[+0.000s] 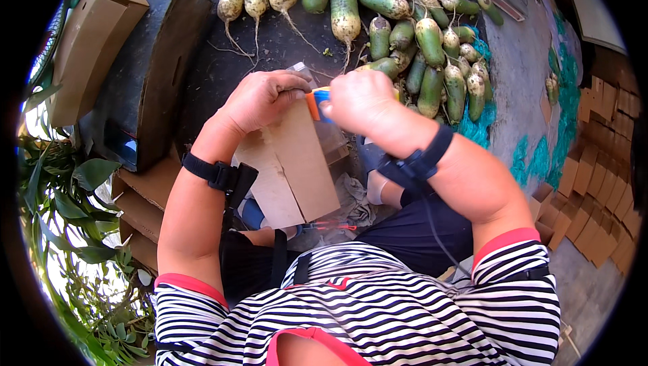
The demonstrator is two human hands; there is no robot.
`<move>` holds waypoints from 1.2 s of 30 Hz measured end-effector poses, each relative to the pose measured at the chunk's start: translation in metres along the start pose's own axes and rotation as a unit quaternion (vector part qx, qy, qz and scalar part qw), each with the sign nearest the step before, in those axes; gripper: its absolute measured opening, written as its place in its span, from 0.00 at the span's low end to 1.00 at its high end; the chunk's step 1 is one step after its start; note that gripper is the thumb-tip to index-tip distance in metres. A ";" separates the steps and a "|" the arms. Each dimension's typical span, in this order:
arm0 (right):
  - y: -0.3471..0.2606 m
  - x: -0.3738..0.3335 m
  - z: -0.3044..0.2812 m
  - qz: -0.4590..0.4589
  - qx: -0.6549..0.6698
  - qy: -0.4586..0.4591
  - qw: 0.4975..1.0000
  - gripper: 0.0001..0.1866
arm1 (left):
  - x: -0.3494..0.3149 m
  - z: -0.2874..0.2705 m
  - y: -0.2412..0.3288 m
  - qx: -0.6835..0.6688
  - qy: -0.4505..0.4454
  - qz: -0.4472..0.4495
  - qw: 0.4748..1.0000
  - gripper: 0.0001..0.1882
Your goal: The person tapes a cardboard box, places a plastic bag inside, and then fills the bag with green radishes from a pile on the floor.
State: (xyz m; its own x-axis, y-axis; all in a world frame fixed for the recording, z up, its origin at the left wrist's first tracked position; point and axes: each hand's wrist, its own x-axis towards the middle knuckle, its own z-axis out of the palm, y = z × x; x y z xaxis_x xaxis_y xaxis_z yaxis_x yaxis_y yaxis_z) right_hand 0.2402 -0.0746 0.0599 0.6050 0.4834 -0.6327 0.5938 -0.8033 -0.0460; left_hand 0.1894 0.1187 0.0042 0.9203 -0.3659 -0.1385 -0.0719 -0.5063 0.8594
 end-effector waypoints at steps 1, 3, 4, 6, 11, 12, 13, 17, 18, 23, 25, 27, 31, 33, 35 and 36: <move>-0.009 0.000 0.008 0.004 -0.002 0.012 1.000 0.12 | 0.002 0.001 -0.001 -0.005 0.003 0.003 1.000 0.10; -0.026 0.003 0.033 0.002 -0.045 0.031 0.998 0.12 | 0.001 0.004 0.000 -0.020 -0.001 -0.011 1.000 0.10; -0.030 0.011 0.046 -0.022 -0.033 -0.003 0.999 0.12 | 0.000 0.003 -0.001 -0.023 -0.008 -0.027 0.999 0.11; -0.030 0.010 0.065 0.012 0.008 -0.061 0.998 0.12 | -0.010 0.002 0.005 -0.043 0.002 -0.074 0.996 0.12; -0.014 0.015 0.058 0.027 0.007 -0.080 0.996 0.12 | -0.028 -0.007 0.013 0.151 0.179 -0.036 0.972 0.09; -0.014 0.016 0.056 0.033 0.003 -0.084 0.996 0.12 | -0.031 0.000 0.012 0.206 0.180 -0.035 0.961 0.08; -0.013 0.016 0.058 0.029 -0.007 -0.087 0.996 0.12 | -0.032 0.009 0.012 0.261 0.181 -0.033 0.948 0.07; -0.021 0.011 0.070 0.014 -0.016 -0.091 0.996 0.12 | -0.023 0.032 0.009 0.373 0.232 -0.068 0.896 0.04; -0.023 0.007 0.073 0.013 -0.015 -0.088 0.996 0.12 | -0.022 0.033 0.008 0.360 0.228 -0.069 0.902 0.04; -0.022 0.004 0.084 -0.017 -0.032 -0.085 0.996 0.12 | -0.042 0.014 -0.002 0.192 0.235 -0.046 0.952 0.07; -0.016 0.000 0.085 -0.017 -0.025 -0.092 0.995 0.12 | -0.052 0.009 0.008 0.310 0.213 -0.102 0.921 0.09; -0.009 -0.007 0.081 -0.023 -0.012 -0.102 0.994 0.14 | -0.057 0.022 0.006 0.388 0.246 -0.116 0.881 0.09; 0.004 -0.026 0.072 -0.002 -0.018 -0.105 0.994 0.15 | -0.050 0.034 0.001 0.435 0.285 -0.150 0.841 0.09; 0.019 -0.037 0.071 0.003 -0.024 -0.086 0.996 0.19 | -0.050 0.039 0.004 0.438 0.301 -0.163 0.831 0.10; 0.032 -0.055 0.054 0.012 -0.032 -0.074 0.997 0.21 | -0.058 0.047 0.012 0.403 0.360 -0.145 0.829 0.11; 0.041 -0.067 0.044 0.019 -0.020 -0.044 0.999 0.23 | -0.061 0.056 0.024 0.411 0.398 -0.121 0.811 0.13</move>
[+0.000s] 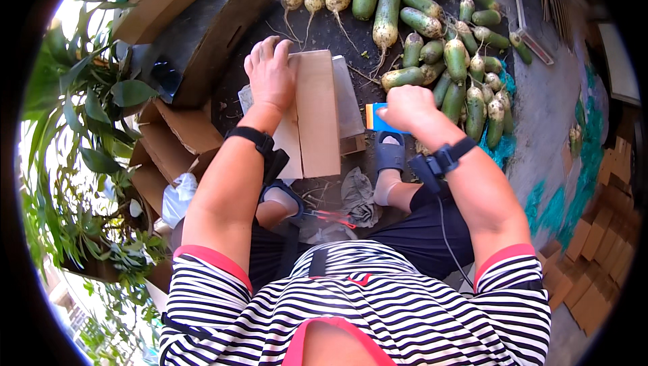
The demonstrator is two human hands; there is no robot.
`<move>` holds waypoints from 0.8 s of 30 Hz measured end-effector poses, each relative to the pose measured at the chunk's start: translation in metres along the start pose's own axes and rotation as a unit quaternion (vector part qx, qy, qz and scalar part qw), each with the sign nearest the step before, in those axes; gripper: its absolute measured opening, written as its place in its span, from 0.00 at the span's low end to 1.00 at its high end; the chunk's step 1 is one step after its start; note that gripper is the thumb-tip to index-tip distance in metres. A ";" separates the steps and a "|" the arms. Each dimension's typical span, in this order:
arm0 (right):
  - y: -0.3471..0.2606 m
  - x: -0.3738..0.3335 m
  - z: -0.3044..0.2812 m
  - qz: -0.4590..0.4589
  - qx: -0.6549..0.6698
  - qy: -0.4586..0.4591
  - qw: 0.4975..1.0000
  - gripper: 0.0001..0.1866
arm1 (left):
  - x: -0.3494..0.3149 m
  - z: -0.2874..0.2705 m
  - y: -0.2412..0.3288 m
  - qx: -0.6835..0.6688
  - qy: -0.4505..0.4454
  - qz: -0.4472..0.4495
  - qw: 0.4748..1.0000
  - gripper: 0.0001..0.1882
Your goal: The person tapes a cardboard box, places a plastic bag inside, and then fills the bag with green radishes from a pile on the floor.
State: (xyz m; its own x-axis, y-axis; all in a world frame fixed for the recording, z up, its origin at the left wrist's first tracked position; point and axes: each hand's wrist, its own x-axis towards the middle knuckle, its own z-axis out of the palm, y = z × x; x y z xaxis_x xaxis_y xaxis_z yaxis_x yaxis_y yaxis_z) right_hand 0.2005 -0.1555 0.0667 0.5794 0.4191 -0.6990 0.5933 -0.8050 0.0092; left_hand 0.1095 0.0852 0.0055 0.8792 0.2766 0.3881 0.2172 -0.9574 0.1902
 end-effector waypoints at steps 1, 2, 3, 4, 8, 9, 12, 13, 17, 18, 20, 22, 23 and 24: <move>0.009 -0.014 -0.009 -0.002 0.017 0.023 1.000 0.24 | -0.013 -0.009 0.009 0.003 0.045 0.002 0.999 0.15; 0.018 -0.027 -0.016 -0.011 0.024 0.056 0.998 0.25 | -0.032 -0.016 0.016 -0.032 0.013 0.008 0.999 0.21; 0.027 -0.040 -0.021 -0.018 0.033 0.090 0.995 0.26 | -0.053 -0.023 0.024 -0.044 -0.008 0.020 0.999 0.19; 0.035 -0.053 -0.023 -0.044 0.082 0.126 0.988 0.26 | -0.072 -0.034 0.038 -0.077 -0.016 0.015 0.997 0.17; 0.057 -0.097 -0.013 -0.174 0.286 0.217 0.917 0.26 | -0.129 -0.061 0.083 -0.388 -0.067 -0.232 0.890 0.13; 0.058 -0.105 -0.009 -0.215 0.339 0.224 0.888 0.25 | -0.138 -0.066 0.092 -0.494 -0.084 -0.302 0.811 0.15; 0.052 -0.136 0.002 -0.268 0.433 0.182 0.841 0.20 | -0.130 -0.112 0.122 -0.714 -0.143 -0.453 0.514 0.30; 0.048 -0.143 0.006 -0.277 0.439 0.177 0.836 0.19 | -0.131 -0.123 0.126 -0.771 -0.145 -0.462 0.414 0.32; 0.030 -0.147 0.027 -0.306 0.446 0.149 0.828 0.18 | -0.137 -0.154 0.134 -0.768 -0.152 -0.458 0.421 0.29; 0.029 -0.146 0.030 -0.306 0.431 0.145 0.837 0.18 | -0.142 -0.154 0.133 -0.765 -0.152 -0.452 0.432 0.29; 0.027 -0.145 0.033 -0.303 0.402 0.137 0.853 0.18 | -0.152 -0.151 0.131 -0.755 -0.157 -0.454 0.447 0.33; 0.028 -0.139 0.043 -0.316 0.418 0.140 0.840 0.19 | -0.162 -0.156 0.131 -0.762 -0.167 -0.450 0.436 0.32; 0.028 -0.138 0.046 -0.321 0.426 0.142 0.834 0.19 | -0.166 -0.158 0.131 -0.765 -0.173 -0.447 0.430 0.32; 0.025 -0.143 0.043 -0.308 0.438 0.126 0.835 0.19 | -0.170 -0.158 0.130 -0.778 -0.168 -0.443 0.412 0.32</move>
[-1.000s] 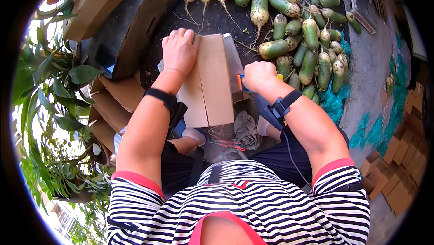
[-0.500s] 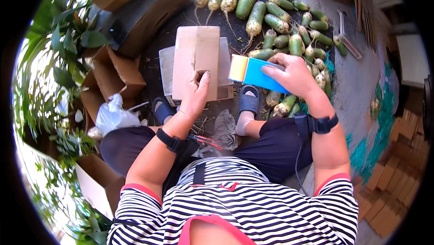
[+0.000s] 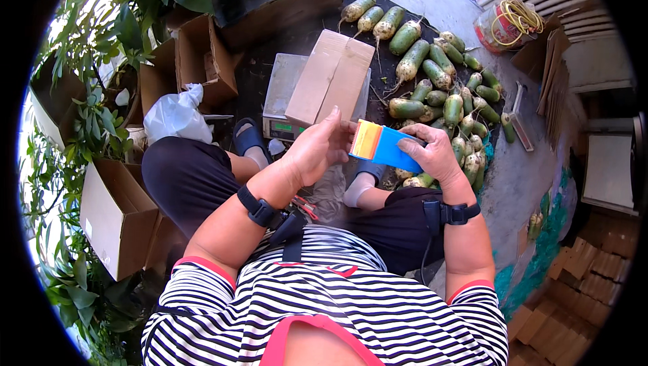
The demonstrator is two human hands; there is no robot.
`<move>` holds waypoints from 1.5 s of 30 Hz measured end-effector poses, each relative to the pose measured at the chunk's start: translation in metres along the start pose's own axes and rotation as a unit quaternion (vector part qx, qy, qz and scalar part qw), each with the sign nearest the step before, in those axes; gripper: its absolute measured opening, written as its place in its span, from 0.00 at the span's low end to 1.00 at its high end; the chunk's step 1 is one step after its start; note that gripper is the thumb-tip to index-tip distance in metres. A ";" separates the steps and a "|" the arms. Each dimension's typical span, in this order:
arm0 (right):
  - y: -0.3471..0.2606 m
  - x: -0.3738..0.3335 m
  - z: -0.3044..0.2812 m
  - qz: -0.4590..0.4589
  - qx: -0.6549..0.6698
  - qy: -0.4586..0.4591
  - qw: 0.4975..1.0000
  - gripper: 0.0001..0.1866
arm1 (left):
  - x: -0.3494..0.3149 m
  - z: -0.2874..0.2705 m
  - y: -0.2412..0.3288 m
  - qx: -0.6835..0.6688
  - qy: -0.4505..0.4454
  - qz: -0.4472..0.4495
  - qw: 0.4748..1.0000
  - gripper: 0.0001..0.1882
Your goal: The person tapes a cardboard box, places a plastic bag inside, and then fills the bag with green radishes from a pile on the floor.
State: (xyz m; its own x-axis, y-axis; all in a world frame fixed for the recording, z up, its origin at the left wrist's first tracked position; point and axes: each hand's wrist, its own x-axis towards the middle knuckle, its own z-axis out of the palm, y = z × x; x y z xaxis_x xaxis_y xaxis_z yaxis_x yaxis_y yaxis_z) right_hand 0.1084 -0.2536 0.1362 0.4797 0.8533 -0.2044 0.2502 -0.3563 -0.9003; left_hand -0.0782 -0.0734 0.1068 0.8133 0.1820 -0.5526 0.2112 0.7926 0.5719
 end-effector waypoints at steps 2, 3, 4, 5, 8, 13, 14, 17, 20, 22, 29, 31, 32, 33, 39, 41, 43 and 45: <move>0.006 0.001 0.004 0.003 -0.001 -0.002 1.000 0.18 | -0.003 -0.005 -0.003 -0.042 -0.021 0.000 0.999 0.31; 0.006 0.003 0.004 0.003 -0.002 -0.002 1.000 0.18 | -0.006 -0.008 -0.002 -0.064 -0.045 -0.006 0.997 0.31; 0.004 0.003 0.006 0.009 0.013 -0.003 1.000 0.18 | -0.009 -0.012 0.000 -0.086 -0.069 -0.012 0.994 0.31; 0.001 0.004 0.007 0.008 0.013 0.004 1.000 0.18 | -0.012 -0.013 0.002 -0.108 -0.093 -0.018 0.990 0.31; -0.007 0.006 0.013 0.012 -0.007 0.031 0.999 0.19 | -0.029 -0.005 0.011 -0.077 -0.057 0.002 0.995 0.33; -0.014 0.013 0.038 -0.092 -0.139 0.033 0.985 0.19 | -0.021 -0.025 -0.005 0.114 0.002 0.050 0.992 0.37; -0.010 0.015 0.037 -0.073 -0.091 0.025 0.993 0.19 | -0.024 -0.028 0.004 0.061 -0.011 0.022 0.998 0.37; -0.003 0.019 0.033 -0.008 -0.002 -0.011 1.000 0.19 | -0.024 -0.048 0.009 -0.081 -0.055 -0.030 0.995 0.36; 0.002 0.021 0.035 0.015 0.015 -0.023 1.000 0.19 | -0.021 -0.046 0.010 -0.143 -0.040 -0.054 0.987 0.27; 0.000 0.022 0.041 0.015 0.002 -0.031 0.999 0.19 | -0.014 -0.040 0.001 -0.079 0.029 -0.040 0.996 0.22; 0.003 0.027 0.043 0.052 -0.014 -0.028 0.998 0.18 | 0.017 -0.070 -0.018 0.024 0.139 0.059 0.988 0.08; 0.009 0.027 0.031 0.061 -0.022 -0.004 0.998 0.18 | 0.018 -0.087 0.008 0.041 0.180 0.086 0.979 0.08; 0.011 0.029 0.023 0.061 -0.044 0.005 0.997 0.17 | 0.022 -0.106 0.020 0.054 0.223 0.106 0.968 0.08; 0.014 0.029 0.015 0.064 -0.067 0.018 0.996 0.17 | 0.023 -0.122 0.040 0.065 0.249 0.099 0.961 0.08; 0.028 0.058 0.020 0.073 -0.120 0.037 0.989 0.17 | 0.059 -0.170 0.077 0.159 0.284 0.064 0.943 0.12; 0.043 0.066 0.026 0.065 -0.128 0.032 0.989 0.17 | 0.079 -0.181 0.062 0.204 0.304 0.094 0.926 0.15; 0.064 0.071 0.027 0.073 -0.150 0.022 0.986 0.18 | 0.101 -0.187 0.043 0.254 0.314 0.133 0.905 0.18; 0.085 0.071 0.024 0.076 -0.137 0.014 0.988 0.19 | 0.116 -0.187 0.022 0.320 0.328 0.110 0.882 0.21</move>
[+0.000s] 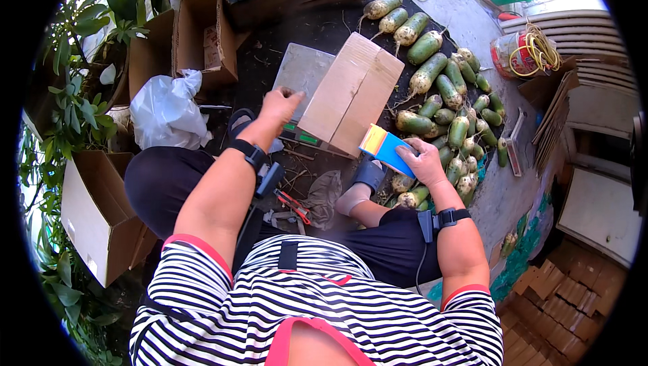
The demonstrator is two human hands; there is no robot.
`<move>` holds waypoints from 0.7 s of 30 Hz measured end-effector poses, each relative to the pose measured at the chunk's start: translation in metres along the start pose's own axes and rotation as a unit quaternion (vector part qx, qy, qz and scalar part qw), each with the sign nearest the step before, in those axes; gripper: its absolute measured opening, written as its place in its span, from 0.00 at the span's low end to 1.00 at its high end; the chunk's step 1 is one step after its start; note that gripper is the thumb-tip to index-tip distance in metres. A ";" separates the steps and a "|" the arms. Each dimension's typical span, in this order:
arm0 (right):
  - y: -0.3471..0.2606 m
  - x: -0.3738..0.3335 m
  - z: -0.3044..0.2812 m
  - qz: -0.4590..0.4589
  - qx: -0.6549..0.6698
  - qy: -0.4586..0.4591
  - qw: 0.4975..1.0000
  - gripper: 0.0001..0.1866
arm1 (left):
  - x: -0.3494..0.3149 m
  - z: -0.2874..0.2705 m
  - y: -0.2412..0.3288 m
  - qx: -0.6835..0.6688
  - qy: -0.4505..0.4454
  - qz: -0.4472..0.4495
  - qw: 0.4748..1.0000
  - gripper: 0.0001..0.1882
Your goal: The person tapes a cardboard box, places a plastic bag inside, and then fills the bag with green radishes from a pile on the floor.
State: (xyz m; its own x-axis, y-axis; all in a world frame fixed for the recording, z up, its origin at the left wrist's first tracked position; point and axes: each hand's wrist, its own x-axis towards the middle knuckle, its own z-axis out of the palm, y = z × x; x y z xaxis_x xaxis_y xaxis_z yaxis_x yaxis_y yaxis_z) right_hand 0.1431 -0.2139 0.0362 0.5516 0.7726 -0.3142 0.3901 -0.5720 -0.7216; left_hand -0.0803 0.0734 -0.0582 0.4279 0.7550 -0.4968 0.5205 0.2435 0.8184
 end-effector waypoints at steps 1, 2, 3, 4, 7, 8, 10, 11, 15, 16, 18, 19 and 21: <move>0.000 -0.001 -0.001 0.008 0.004 -0.015 1.000 0.19 | 0.001 0.010 -0.012 -0.022 -0.022 0.003 1.000 0.22; -0.002 0.002 0.000 0.012 0.011 -0.020 1.000 0.19 | 0.003 0.019 -0.024 -0.044 -0.045 0.007 0.998 0.23; -0.001 0.001 0.000 0.022 0.018 -0.022 0.999 0.19 | 0.002 0.030 -0.036 -0.061 -0.006 0.011 0.998 0.25; -0.003 0.000 0.000 0.028 0.025 -0.029 0.999 0.19 | 0.003 0.035 -0.057 -0.083 0.012 -0.036 0.996 0.26; 0.002 0.002 0.001 0.008 0.019 -0.038 0.999 0.19 | -0.005 0.037 -0.061 -0.155 -0.003 -0.192 0.969 0.29; 0.007 0.000 0.000 0.004 0.020 -0.034 0.999 0.19 | -0.001 0.041 -0.062 -0.096 0.002 -0.159 0.982 0.29; 0.005 0.001 0.001 0.002 0.020 -0.040 0.999 0.19 | 0.007 0.027 -0.067 0.017 0.030 -0.088 0.995 0.28; 0.002 0.002 0.001 -0.002 0.009 -0.042 0.999 0.19 | 0.011 0.022 -0.068 0.044 0.122 0.027 0.991 0.25; 0.008 0.003 -0.004 -0.003 0.004 -0.039 0.999 0.21 | -0.056 0.011 0.029 0.154 0.105 0.347 0.919 0.24; 0.009 0.005 -0.003 -0.008 0.002 -0.042 0.999 0.21 | -0.076 0.012 0.039 0.249 0.077 0.403 0.877 0.29; 0.002 0.004 -0.004 -0.007 0.013 -0.044 0.999 0.21 | -0.108 0.028 0.046 0.332 0.044 0.413 0.847 0.45; -0.001 0.005 -0.005 -0.012 0.011 -0.046 0.999 0.21 | -0.114 0.039 0.040 0.367 0.030 0.391 0.843 0.57; -0.004 0.004 -0.007 -0.016 0.005 -0.043 0.999 0.21 | -0.118 0.063 0.036 0.400 0.053 0.355 0.843 0.59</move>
State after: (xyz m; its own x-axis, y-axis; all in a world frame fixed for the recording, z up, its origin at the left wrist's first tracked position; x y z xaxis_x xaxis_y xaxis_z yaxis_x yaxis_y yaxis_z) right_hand 0.1489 -0.2101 0.0417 0.4729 0.8119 -0.3423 0.3987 -0.5436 -0.7386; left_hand -0.0652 -0.0447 0.0118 0.7955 0.5977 0.0999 0.5108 -0.7500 0.4202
